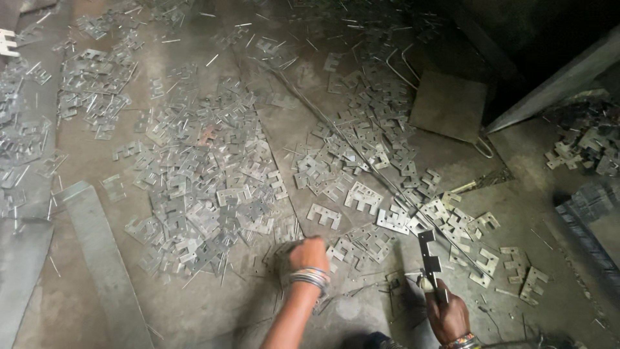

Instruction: The person uses shears to cut small metal pieces on the floor. They repeatedly pick up a piece, cut it, and drop it, continuing this process throughout the clip.

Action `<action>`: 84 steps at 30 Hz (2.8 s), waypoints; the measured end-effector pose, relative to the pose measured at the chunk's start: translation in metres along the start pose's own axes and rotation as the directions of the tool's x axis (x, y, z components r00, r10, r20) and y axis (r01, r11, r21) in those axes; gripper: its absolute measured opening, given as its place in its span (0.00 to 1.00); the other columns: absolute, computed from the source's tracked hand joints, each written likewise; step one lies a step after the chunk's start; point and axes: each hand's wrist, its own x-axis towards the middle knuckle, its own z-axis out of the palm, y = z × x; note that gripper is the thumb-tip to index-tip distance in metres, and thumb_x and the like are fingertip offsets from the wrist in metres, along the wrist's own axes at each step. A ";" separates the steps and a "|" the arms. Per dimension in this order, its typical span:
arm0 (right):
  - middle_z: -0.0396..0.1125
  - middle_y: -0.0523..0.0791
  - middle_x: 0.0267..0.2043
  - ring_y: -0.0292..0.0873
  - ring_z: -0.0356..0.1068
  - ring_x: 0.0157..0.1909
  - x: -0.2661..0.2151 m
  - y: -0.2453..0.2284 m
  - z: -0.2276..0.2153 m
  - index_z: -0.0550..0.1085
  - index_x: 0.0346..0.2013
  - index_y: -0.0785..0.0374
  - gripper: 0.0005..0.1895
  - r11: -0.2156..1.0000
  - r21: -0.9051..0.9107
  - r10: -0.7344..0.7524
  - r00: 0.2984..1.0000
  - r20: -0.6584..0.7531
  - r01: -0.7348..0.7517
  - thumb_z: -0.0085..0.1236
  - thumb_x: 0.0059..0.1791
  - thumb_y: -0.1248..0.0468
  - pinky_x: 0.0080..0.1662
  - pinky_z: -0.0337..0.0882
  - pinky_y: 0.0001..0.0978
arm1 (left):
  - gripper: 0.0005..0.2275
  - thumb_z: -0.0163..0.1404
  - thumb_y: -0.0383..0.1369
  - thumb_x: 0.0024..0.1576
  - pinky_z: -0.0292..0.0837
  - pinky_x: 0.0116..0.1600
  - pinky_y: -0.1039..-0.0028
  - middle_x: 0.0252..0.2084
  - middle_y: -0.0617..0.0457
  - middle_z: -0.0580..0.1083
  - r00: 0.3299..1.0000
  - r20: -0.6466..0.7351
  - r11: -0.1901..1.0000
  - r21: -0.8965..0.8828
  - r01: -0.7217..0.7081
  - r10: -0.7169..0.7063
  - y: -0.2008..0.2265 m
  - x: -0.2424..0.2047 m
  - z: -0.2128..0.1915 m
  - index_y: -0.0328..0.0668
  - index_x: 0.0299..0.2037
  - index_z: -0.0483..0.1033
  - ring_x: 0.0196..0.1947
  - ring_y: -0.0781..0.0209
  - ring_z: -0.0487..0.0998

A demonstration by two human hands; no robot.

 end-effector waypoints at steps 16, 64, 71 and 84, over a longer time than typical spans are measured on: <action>0.68 0.59 0.21 0.64 0.70 0.27 0.010 -0.018 -0.001 0.72 0.51 0.62 0.20 1.000 0.012 -0.016 0.979 0.205 0.014 0.54 0.46 0.60 0.33 0.68 0.54 | 0.08 0.47 0.26 0.54 0.76 0.53 0.54 0.51 0.42 0.75 0.935 0.135 0.944 -0.005 -0.330 0.328 -0.006 -0.067 -0.026 0.39 0.41 0.77 0.51 0.42 0.78; 0.75 0.57 0.33 0.60 0.77 0.37 -0.008 -0.007 0.026 0.74 0.54 0.56 0.25 0.982 -0.025 -0.177 0.964 0.198 0.186 0.59 0.43 0.55 0.41 0.76 0.49 | 0.13 0.63 0.38 0.47 0.78 0.37 0.62 0.27 0.42 0.80 0.984 -0.023 0.714 -0.691 0.111 -0.176 -0.081 -0.033 0.064 0.34 0.28 0.80 0.28 0.48 0.84; 0.76 0.53 0.32 0.56 0.78 0.34 -0.021 -0.078 0.017 0.77 0.49 0.56 0.20 0.871 0.241 -0.490 0.796 0.355 0.429 0.61 0.42 0.60 0.37 0.77 0.45 | 0.16 0.57 0.42 0.49 0.74 0.48 0.53 0.34 0.32 0.78 0.985 -0.130 0.878 -0.477 0.036 -0.110 -0.075 -0.007 0.055 0.30 0.29 0.79 0.38 0.33 0.79; 0.73 0.53 0.31 0.57 0.75 0.30 -0.018 -0.091 0.025 0.72 0.45 0.69 0.25 0.550 0.382 -0.805 0.594 0.004 0.743 0.64 0.34 0.66 0.32 0.74 0.43 | 0.17 0.58 0.43 0.49 0.75 0.49 0.54 0.35 0.34 0.79 0.981 -0.128 0.876 -0.478 0.067 -0.145 -0.077 0.003 0.083 0.31 0.29 0.80 0.39 0.35 0.80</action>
